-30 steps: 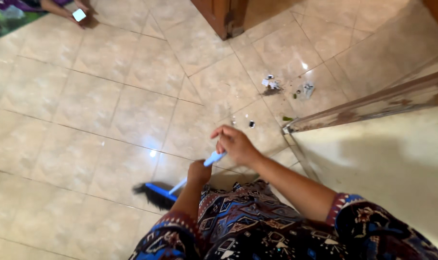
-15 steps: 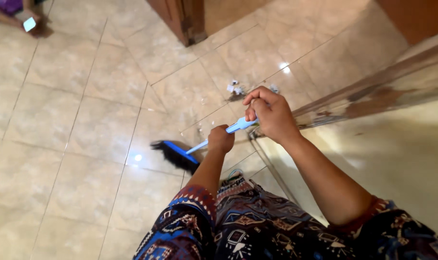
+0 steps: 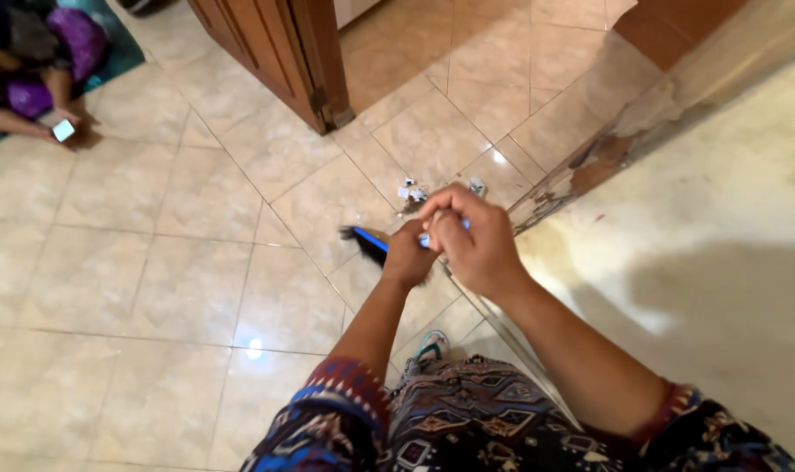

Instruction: The person sweeps the floor with a broom, moving a green stool and other items to reach the debris. They gather the trash into a pile and then pick up the larger pieces by hand.

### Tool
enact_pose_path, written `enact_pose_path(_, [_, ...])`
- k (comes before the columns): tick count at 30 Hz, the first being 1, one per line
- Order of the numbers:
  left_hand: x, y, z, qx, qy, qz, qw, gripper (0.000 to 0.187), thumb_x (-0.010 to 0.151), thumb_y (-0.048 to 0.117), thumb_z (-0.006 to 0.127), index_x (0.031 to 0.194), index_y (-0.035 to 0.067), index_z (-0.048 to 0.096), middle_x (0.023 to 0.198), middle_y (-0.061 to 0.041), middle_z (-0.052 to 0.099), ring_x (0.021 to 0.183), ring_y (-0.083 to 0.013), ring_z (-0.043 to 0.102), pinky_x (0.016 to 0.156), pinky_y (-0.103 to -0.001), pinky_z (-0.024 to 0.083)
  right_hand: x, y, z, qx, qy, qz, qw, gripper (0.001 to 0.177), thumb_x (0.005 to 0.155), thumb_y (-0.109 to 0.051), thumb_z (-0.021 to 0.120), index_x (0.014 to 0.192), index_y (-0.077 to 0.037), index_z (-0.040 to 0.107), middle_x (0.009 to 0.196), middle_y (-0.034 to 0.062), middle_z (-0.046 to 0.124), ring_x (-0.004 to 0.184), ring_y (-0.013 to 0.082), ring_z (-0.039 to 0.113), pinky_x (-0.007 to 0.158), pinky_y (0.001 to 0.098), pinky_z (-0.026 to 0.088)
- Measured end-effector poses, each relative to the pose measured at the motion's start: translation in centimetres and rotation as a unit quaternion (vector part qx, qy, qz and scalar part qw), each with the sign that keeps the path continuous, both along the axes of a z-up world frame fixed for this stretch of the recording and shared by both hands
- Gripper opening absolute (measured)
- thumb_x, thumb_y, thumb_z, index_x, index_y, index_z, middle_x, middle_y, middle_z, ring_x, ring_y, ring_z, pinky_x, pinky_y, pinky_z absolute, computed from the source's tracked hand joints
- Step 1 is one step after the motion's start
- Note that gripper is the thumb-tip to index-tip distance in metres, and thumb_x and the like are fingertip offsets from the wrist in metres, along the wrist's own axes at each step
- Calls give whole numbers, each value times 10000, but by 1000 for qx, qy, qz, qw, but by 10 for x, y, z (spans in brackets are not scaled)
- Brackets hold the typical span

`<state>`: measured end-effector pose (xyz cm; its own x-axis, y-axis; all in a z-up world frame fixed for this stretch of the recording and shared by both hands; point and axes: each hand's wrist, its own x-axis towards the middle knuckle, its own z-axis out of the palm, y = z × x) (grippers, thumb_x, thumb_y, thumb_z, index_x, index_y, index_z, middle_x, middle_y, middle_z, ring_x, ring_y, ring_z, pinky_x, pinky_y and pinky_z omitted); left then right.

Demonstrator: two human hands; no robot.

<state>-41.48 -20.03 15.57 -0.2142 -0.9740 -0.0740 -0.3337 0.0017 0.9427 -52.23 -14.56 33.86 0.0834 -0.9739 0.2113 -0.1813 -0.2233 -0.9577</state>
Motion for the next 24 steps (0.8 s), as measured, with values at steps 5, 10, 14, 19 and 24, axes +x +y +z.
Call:
enact_pose_path(5, [21, 44, 112, -118, 103, -41, 987, 376, 792, 46, 791, 1148, 32, 668, 1087, -95, 738, 1027, -175, 715, 900, -323, 572, 18, 18, 56, -68, -80, 10, 994, 169, 1019, 33, 434, 1066, 9, 595, 784, 23, 593, 716, 72, 580, 767, 268, 581])
enact_pose_path(10, [62, 63, 147, -46, 228, -72, 970, 313, 886, 116, 741, 1176, 23, 670, 1133, -67, 731, 1052, -97, 687, 905, -280, 572, 57, 34, 97, -90, -101, 45, 990, 166, 1000, 12, 444, 1120, -8, 557, 784, 19, 607, 687, 71, 605, 643, 250, 547])
enact_pose_path(14, [96, 71, 169, -44, 182, -44, 981, 407, 754, 119, 832, 1104, 43, 639, 1045, -11, 706, 943, -78, 684, 793, -264, 582, 73, 18, 95, -70, -127, 173, 974, 139, 1058, -38, 496, 1175, -12, 568, 781, 21, 663, 697, 79, 639, 642, 239, 536])
enact_pose_path(19, [120, 43, 134, -12, 14, 9, 1000, 216, 836, 202, 812, 914, 22, 720, 874, -20, 758, 790, -89, 705, 654, -286, 569, 80, -32, 66, 19, -156, 306, 939, 176, 1031, -47, 551, 1198, -8, 590, 694, 9, 597, 645, 76, 576, 638, 230, 494])
enact_pose_path(24, [127, -24, 83, 33, -126, -24, 991, 296, 869, 310, 758, 901, 16, 740, 825, -147, 788, 749, -220, 730, 661, -371, 564, 91, -106, -23, 146, -129, 206, 959, 215, 1046, -204, 570, 955, -16, 624, 577, 6, 506, 500, 79, 482, 481, 249, 407])
